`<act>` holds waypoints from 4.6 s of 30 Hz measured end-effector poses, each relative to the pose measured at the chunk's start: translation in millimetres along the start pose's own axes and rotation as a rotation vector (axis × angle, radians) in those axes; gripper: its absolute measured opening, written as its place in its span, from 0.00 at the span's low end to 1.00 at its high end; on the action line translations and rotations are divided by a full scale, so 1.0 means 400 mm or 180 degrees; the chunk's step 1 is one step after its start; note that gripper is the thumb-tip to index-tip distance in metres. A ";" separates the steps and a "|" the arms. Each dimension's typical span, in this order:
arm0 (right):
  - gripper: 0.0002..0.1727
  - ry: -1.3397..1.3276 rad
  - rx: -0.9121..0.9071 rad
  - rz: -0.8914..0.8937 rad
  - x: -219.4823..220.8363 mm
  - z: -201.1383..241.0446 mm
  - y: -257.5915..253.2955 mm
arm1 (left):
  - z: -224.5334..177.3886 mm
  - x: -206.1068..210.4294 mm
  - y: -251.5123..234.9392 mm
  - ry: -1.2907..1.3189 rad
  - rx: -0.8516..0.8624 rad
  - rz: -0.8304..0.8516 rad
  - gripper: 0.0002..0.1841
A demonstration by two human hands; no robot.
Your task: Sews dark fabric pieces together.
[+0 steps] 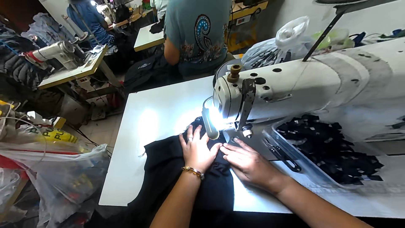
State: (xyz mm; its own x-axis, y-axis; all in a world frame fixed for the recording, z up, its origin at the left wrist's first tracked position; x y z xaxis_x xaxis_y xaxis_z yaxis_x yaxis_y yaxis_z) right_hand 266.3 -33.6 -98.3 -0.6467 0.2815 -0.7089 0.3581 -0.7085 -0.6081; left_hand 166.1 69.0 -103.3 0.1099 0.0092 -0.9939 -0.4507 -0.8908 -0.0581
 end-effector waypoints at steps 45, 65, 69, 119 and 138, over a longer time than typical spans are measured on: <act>0.13 -0.0025 -0.0528 0.0372 -0.029 0.106 0.078 | -0.056 -0.002 0.155 0.0066 0.0333 0.0022 0.27; 0.16 -0.0065 -0.0043 0.0113 -0.018 0.066 0.082 | -0.022 0.023 0.112 -0.0093 0.0164 0.0112 0.28; 0.16 -0.0038 -0.0023 0.0085 -0.017 0.053 0.066 | -0.016 0.022 0.093 -0.0160 0.0146 0.0225 0.27; 0.18 -0.0231 -0.0016 -0.0051 -0.019 0.087 0.096 | -0.060 0.030 0.172 -0.0168 0.0268 -0.0117 0.27; 0.19 -0.0151 0.0375 -0.0178 -0.003 0.015 0.022 | -0.037 0.028 0.071 -0.0096 0.0288 0.0162 0.27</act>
State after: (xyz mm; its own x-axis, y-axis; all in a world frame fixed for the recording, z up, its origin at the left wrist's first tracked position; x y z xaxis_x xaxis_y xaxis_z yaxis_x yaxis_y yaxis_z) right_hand 266.3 -44.1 -100.6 -0.6956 0.2937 -0.6556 0.2409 -0.7644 -0.5980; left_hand 167.7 37.1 -114.5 0.0587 -0.0203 -0.9981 -0.5332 -0.8459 -0.0142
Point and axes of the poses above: each hand's wrist, its own y-axis away from the middle knuckle, its own x-axis out of the palm, z = x × y, the point moved 9 cm from there along -y, towards the middle knuckle, and after that the axes turned 12 degrees about -y, right-handed, at the moved point
